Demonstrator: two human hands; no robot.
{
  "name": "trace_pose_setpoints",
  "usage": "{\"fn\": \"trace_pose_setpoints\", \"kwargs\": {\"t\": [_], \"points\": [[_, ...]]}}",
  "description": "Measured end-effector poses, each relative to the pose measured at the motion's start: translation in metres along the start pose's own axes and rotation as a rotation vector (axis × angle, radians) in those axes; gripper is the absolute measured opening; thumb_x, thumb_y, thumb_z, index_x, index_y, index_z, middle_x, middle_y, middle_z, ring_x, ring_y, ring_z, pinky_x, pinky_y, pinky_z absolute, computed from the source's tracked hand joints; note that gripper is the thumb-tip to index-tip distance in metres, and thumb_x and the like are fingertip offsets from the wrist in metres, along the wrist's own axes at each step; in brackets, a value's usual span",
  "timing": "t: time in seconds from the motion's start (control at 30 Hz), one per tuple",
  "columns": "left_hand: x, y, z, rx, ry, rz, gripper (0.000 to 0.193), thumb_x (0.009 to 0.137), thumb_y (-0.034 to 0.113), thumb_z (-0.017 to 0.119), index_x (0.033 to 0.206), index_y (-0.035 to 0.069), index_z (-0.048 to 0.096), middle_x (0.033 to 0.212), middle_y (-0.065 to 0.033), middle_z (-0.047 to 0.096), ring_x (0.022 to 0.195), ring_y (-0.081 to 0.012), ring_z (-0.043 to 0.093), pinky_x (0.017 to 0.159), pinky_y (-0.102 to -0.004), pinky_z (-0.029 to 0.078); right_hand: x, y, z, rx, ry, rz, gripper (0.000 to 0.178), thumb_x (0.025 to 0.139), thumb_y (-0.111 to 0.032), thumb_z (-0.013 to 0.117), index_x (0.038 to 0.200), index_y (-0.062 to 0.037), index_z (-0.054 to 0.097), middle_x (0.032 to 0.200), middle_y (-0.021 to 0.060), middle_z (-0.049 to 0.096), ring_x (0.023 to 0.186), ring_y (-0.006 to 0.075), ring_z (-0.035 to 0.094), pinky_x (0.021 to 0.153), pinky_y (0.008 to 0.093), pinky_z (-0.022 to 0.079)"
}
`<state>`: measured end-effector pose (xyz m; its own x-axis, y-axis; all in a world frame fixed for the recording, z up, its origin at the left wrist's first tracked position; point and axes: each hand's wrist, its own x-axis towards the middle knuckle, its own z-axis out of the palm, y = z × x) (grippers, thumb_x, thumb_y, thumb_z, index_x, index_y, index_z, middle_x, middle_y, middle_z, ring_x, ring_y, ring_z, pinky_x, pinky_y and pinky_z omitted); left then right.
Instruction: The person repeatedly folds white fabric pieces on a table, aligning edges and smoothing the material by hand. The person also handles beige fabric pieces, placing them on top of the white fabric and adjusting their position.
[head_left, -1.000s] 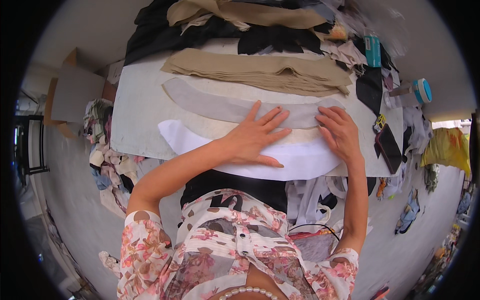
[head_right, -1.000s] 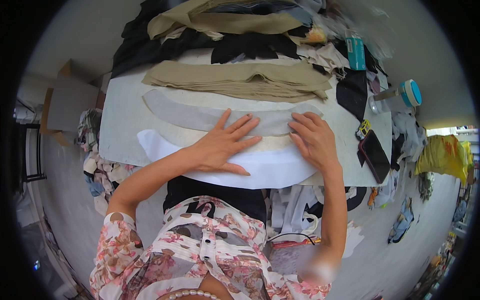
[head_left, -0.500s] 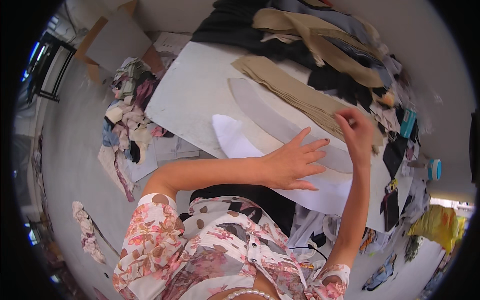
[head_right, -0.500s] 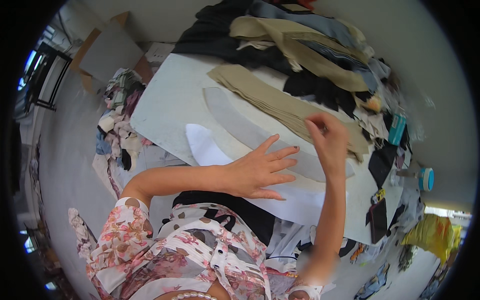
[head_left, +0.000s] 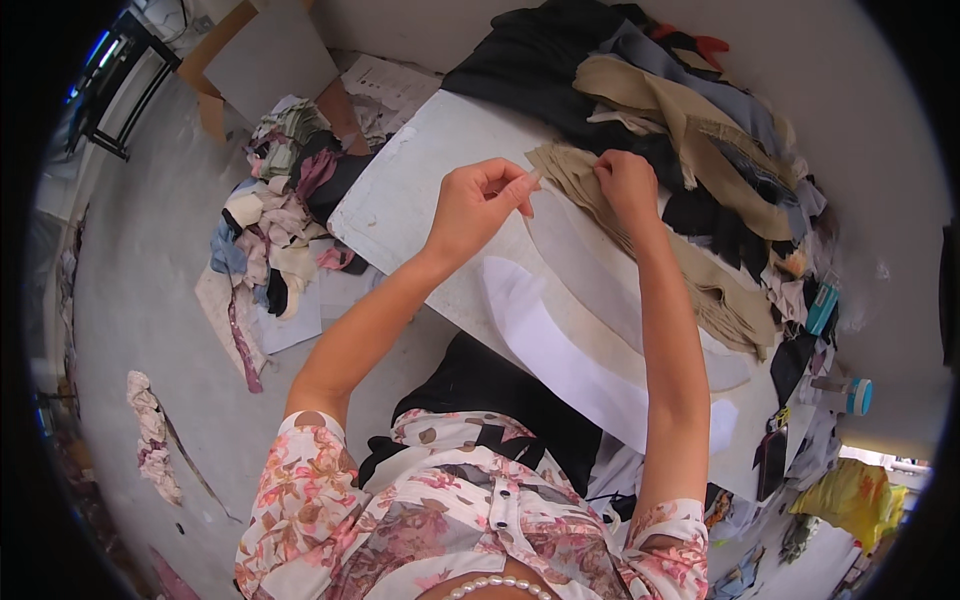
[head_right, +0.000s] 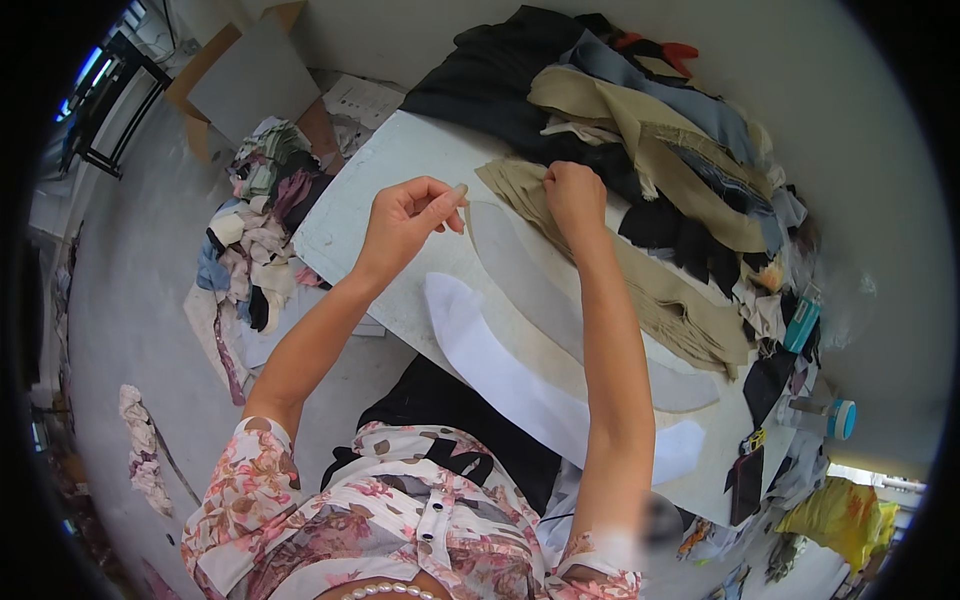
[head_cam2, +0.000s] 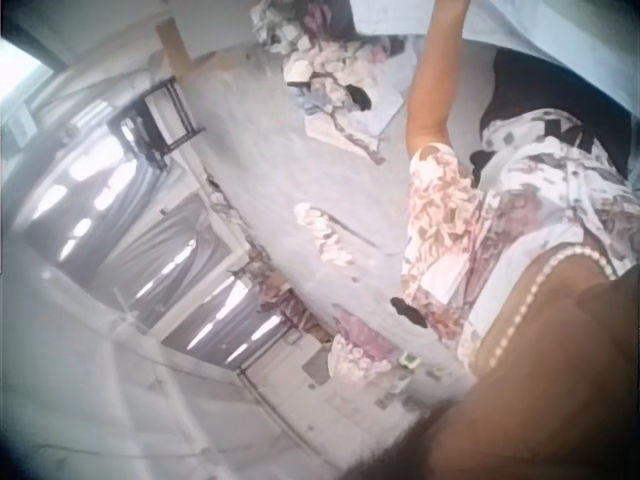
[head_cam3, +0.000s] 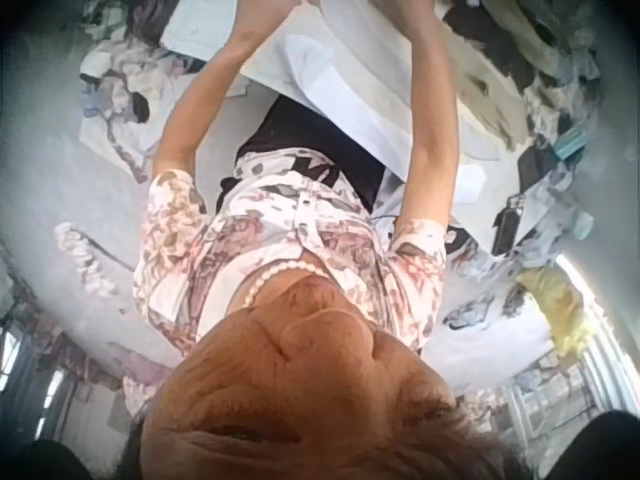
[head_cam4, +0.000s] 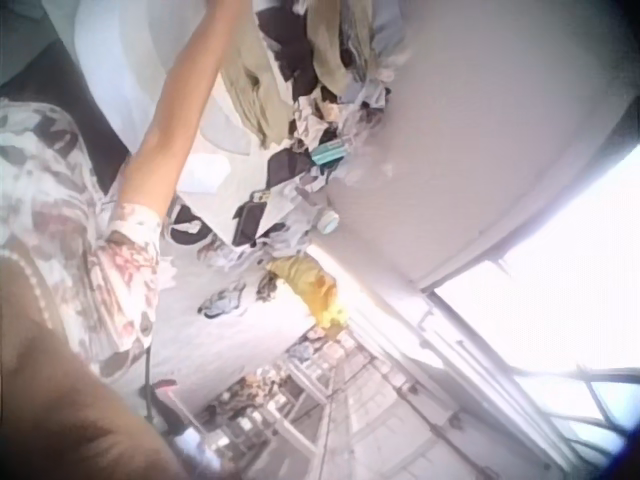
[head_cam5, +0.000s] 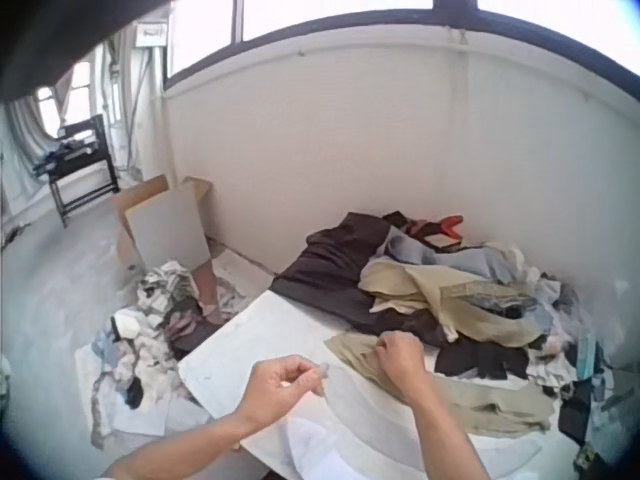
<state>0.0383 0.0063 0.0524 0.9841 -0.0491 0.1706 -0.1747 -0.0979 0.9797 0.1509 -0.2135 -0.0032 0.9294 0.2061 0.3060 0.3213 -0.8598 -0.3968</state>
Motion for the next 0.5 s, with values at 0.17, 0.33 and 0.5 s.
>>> {"fn": "trace_pose_setpoints", "kwargs": {"t": [0.17, 0.33, 0.5], "points": [[0.028, -0.028, 0.012, -0.162, 0.033, -0.146, 0.024, 0.094, 0.026, 0.063, 0.098, 0.002, 0.067, 0.08, -0.002, 0.067, 0.076, -0.0069, 0.061, 0.064, -0.0231, 0.047, -0.007, 0.0, -0.011, 0.104, 0.077, 0.016, 0.014, 0.079, -0.014, 0.066, 0.089, -0.0067, 0.072, 0.078, 0.0121, 0.069, 0.076, 0.0304, 0.067, 0.069, 0.0386, 0.051], [0.054, -0.026, 0.044, -0.199, 0.089, -0.347, 0.045, 0.089, 0.046, 0.065, 0.107, 0.005, 0.064, 0.094, -0.0029, 0.063, 0.086, -0.009, 0.056, 0.064, -0.0254, 0.048, -0.02, -0.013, -0.044, 0.324, 0.27, -0.02, 0.01, 0.08, -0.014, 0.068, 0.088, -0.0082, 0.071, 0.081, 0.0081, 0.068, 0.072, 0.0265, 0.065, 0.067, 0.0353, 0.051], [0.065, -0.007, 0.079, -0.296, -0.069, -0.43, 0.039, 0.087, 0.046, 0.065, 0.099, 0.009, 0.065, 0.086, 0.0007, 0.062, 0.078, -0.0119, 0.056, 0.065, -0.0262, 0.045, -0.035, -0.026, -0.073, 0.194, 0.321, -0.241, 0.012, 0.082, -0.008, 0.068, 0.093, -0.0046, 0.069, 0.092, 0.0072, 0.069, 0.082, 0.0171, 0.065, 0.073, 0.0284, 0.049]]}}
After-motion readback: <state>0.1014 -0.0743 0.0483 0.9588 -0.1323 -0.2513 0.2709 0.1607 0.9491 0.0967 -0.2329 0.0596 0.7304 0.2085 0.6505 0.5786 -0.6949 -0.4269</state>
